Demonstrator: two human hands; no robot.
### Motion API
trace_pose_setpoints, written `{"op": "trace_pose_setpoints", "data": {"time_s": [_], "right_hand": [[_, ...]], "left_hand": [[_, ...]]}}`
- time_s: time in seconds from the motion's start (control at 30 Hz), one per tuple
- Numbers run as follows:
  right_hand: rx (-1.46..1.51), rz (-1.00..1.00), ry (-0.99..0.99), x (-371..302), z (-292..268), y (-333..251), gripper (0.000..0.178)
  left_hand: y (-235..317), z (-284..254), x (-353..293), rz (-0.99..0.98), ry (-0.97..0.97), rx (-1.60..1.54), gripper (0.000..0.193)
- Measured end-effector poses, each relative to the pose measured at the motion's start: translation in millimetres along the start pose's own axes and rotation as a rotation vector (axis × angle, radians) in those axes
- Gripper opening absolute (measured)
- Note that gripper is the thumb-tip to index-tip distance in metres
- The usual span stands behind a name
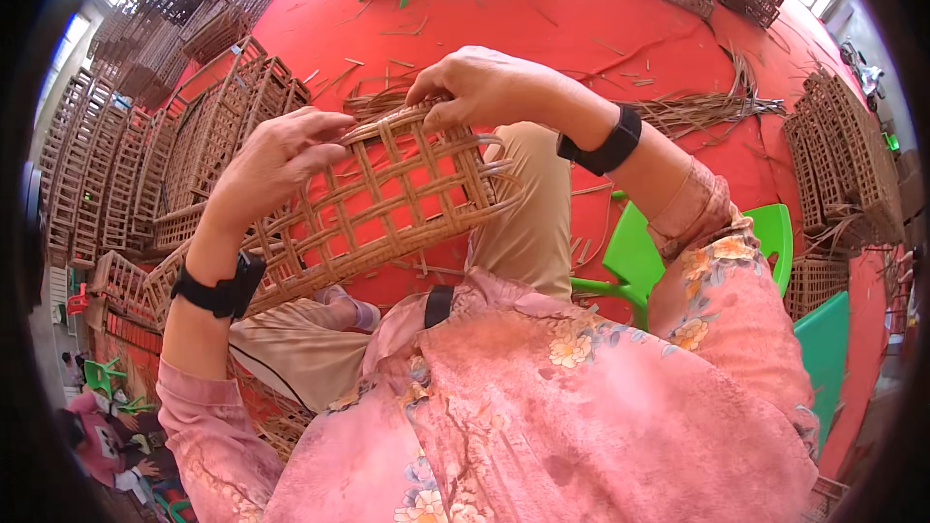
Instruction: The person is weaving a piece of furniture, specifically a bamboo or rattan chair frame, by manually threading and tightening thin strips through the structural frame.
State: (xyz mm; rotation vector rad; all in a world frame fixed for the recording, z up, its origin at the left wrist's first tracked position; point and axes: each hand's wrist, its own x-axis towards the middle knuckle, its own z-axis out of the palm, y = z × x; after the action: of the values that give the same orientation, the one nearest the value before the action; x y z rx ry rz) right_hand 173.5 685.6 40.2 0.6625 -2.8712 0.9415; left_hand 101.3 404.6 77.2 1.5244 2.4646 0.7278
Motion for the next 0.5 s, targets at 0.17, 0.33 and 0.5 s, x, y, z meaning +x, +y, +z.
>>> {"op": "trace_pose_setpoints", "data": {"time_s": [0.17, 0.33, 0.5], "right_hand": [[-0.084, -0.141, 0.066, 0, 8, -5, 0.026], [-0.008, -0.117, 0.102, 2, 7, 1, 0.027], [0.278, 0.071, -0.041, 6, 3, 11, 0.026]], "left_hand": [[2, 21, 22, 0.115, -0.013, 0.152, 0.031], [3, 27, 33, 0.094, 0.015, 0.239, 0.026], [2, 28, 33, 0.088, 0.036, 0.167, 0.024]]}}
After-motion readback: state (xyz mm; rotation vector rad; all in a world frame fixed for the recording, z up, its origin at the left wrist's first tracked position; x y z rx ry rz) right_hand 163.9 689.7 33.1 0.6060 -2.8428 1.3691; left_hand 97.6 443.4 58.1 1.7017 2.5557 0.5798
